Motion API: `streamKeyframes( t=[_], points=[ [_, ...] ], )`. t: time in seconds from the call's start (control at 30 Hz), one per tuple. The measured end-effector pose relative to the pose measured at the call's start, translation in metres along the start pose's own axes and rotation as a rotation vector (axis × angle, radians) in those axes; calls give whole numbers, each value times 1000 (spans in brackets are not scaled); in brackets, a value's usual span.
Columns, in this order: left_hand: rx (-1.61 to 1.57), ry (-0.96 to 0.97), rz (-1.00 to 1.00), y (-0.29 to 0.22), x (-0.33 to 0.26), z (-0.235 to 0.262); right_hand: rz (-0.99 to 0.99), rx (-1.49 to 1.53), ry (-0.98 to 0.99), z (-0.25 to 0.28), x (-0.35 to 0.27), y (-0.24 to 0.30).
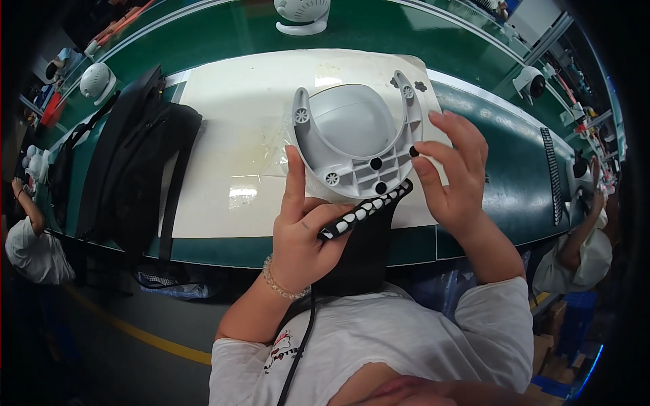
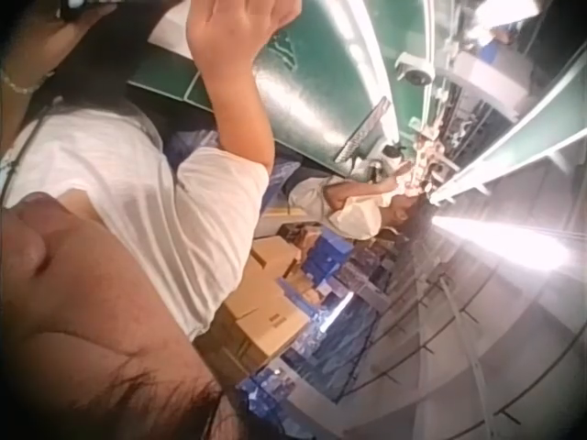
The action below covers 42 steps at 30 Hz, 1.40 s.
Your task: Manually assembling small plastic or rubber components into the housing of a light fixture or electronic device base on an assembly line.
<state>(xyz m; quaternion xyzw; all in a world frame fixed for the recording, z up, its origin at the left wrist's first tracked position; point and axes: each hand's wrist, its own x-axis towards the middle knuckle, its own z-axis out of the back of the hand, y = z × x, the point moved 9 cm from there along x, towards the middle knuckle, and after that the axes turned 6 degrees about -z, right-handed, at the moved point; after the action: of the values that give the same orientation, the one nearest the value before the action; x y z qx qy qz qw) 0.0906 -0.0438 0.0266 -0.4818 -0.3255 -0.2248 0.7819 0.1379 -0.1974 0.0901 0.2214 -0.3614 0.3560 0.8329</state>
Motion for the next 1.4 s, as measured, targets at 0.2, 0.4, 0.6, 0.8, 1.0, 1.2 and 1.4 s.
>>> streamKeyframes(
  t=[0.2, 0.4, 0.6, 0.8, 1.0, 1.2, 1.4],
  points=[
    [-9, -3, 6, -2, 1, 1, 34, -139, 116, 1, -9, 3],
    [-82, -44, 55, 2, 0, 3, -11, -6, 69, 5, -11, -3],
    [-95, -30, 34, 1, -2, 3, 56, 224, 77, 10, -9, 23],
    [-103, -33, 29, 3, -3, 3, 144, 244, 81, 0, -7, 45],
    [-110, -43, 41, 2, -2, 4, 235, 344, 75, 4, -14, 56],
    [-117, -59, 29, 1, -1, 7, 183, 523, -10, 7, 0, 61],
    [-104, -63, 3, 3, -2, 8, 393, 230, -14, 5, -19, 79]
  ],
)
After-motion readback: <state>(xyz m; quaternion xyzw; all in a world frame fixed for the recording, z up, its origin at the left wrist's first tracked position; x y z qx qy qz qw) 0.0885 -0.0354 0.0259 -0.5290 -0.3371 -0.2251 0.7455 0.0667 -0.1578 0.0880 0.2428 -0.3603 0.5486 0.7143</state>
